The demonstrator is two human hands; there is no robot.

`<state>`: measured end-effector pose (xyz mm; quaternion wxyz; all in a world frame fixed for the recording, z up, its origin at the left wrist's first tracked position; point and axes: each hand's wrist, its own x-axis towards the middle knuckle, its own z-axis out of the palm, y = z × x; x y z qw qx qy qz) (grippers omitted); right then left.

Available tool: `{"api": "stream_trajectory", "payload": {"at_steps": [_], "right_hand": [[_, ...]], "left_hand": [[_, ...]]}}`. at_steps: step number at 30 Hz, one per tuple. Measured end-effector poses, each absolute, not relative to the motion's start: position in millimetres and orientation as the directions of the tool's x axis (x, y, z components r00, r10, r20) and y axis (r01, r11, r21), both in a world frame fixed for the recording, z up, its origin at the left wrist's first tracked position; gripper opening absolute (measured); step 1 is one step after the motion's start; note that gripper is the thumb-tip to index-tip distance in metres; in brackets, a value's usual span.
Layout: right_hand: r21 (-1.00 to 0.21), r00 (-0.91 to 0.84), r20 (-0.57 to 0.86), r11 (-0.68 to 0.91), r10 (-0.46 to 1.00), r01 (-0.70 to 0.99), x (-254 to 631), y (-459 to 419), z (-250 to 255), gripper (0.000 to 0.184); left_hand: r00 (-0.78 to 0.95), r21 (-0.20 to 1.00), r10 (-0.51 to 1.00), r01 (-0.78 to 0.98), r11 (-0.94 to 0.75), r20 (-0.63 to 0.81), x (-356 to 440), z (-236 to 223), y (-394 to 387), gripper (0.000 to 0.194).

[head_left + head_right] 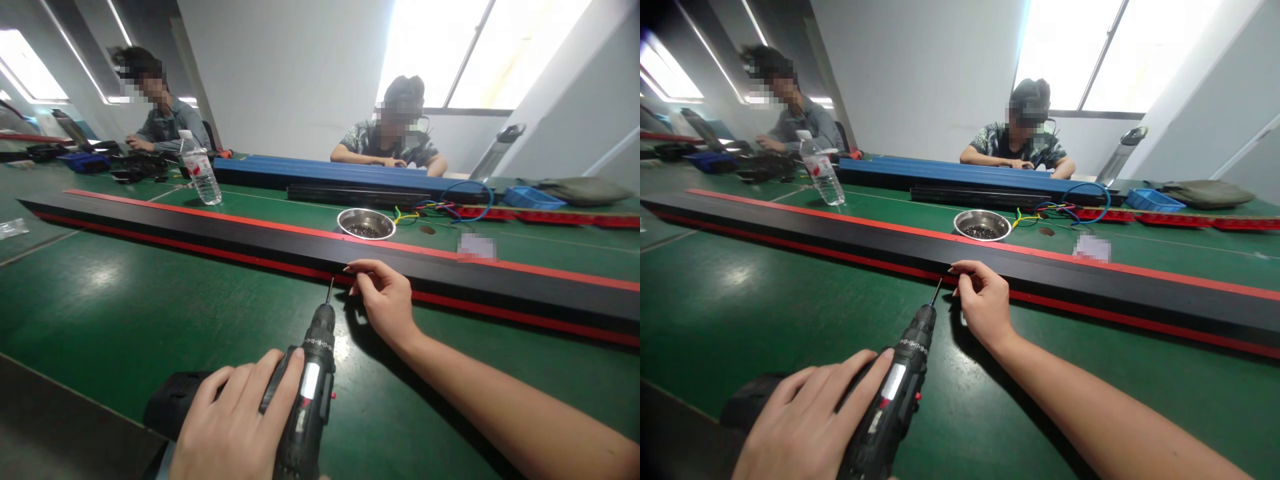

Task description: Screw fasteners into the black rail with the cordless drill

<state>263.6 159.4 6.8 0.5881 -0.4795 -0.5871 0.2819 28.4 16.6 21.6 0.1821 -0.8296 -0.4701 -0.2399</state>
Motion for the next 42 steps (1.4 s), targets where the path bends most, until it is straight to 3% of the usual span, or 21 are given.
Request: {"api": "stream_trajectory", "payload": {"at_steps": [8, 14, 23, 42], "right_hand": [[-0.894, 0.146, 0.424, 0.387, 0.894, 0.226, 263, 160, 7, 0.018], [-0.893, 0.136, 0.424, 0.388, 0.896, 0.228, 264, 161, 6, 0.018], [-0.894, 0.126, 0.419, 0.384, 0.899, 0.229, 264, 161, 6, 0.018], [-0.904, 0.127, 0.398, 0.365, 0.908, 0.221, 262, 160, 8, 0.017]], "left_hand": [[0.437, -0.073, 0.717, 0.875, -0.478, 0.543, 29, 23, 17, 0.080], [0.539, -0.215, 0.718, 0.840, -0.499, 0.440, 25, 26, 17, 0.084], [0.383, -0.036, 0.787, 0.907, -0.420, 0.484, 38, 19, 17, 0.092], [0.357, 0.052, 0.825, 0.906, -0.420, 0.439, 39, 26, 14, 0.086]]}}
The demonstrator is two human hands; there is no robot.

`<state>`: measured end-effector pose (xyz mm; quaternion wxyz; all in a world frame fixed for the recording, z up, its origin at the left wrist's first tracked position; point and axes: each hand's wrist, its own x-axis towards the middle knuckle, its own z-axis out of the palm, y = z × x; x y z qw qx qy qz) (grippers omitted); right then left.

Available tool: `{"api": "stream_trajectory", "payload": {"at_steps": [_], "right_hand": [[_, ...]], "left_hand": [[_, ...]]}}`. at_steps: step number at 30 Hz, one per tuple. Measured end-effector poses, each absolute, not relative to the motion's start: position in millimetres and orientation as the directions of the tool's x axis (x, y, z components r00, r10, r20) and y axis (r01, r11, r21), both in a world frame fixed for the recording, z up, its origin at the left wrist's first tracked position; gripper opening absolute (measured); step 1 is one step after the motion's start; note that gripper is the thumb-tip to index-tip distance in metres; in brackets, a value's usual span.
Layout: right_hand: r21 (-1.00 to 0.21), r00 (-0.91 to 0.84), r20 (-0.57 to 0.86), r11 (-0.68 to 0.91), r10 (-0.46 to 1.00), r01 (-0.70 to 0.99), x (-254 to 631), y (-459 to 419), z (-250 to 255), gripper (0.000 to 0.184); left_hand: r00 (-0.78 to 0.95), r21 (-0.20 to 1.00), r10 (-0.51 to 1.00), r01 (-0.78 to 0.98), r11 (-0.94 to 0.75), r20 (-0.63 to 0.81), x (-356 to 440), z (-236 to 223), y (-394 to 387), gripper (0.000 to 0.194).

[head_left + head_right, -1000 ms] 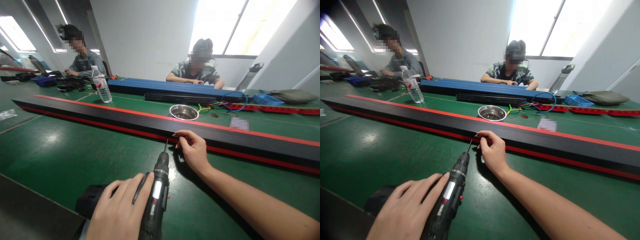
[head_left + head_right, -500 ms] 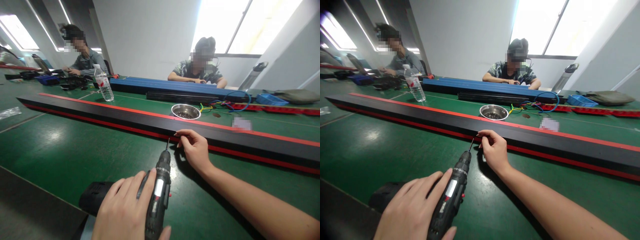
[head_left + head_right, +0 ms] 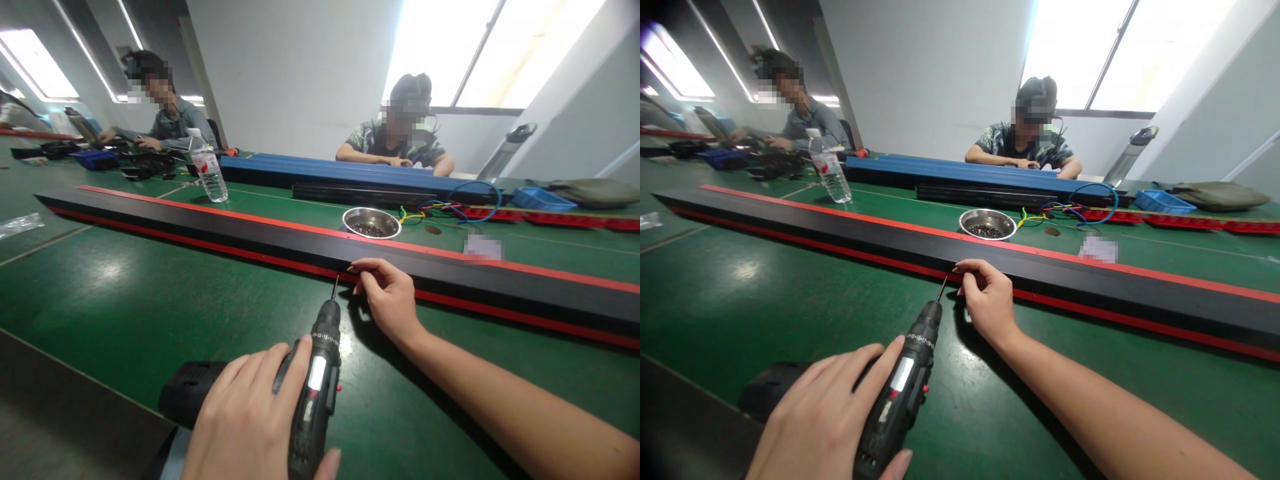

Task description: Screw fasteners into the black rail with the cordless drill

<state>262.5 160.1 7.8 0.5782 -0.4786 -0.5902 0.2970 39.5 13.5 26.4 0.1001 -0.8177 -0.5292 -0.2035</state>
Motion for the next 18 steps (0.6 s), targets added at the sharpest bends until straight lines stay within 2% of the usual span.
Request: {"api": "stream_trajectory", "payload": {"at_steps": [9, 14, 16, 18], "right_hand": [[-0.892, 0.117, 0.415, 0.379, 0.902, 0.246, 263, 159, 5, 0.017], [-0.830, 0.096, 0.508, 0.457, 0.856, 0.320, 265, 156, 28, 0.020], [-0.792, 0.116, 0.558, 0.485, 0.822, 0.372, 272, 171, 46, 0.022], [-0.720, 0.096, 0.599, 0.482, 0.795, 0.499, 284, 201, 65, 0.026]], "left_hand": [[0.364, 0.051, 0.811, 0.900, -0.433, 0.457, 39, 28, 16, 0.084], [0.356, 0.072, 0.804, 0.895, -0.439, 0.477, 38, 27, 16, 0.083], [0.356, 0.078, 0.797, 0.892, -0.446, 0.487, 39, 27, 16, 0.080], [0.348, 0.091, 0.800, 0.892, -0.444, 0.488, 40, 28, 16, 0.079]]}}
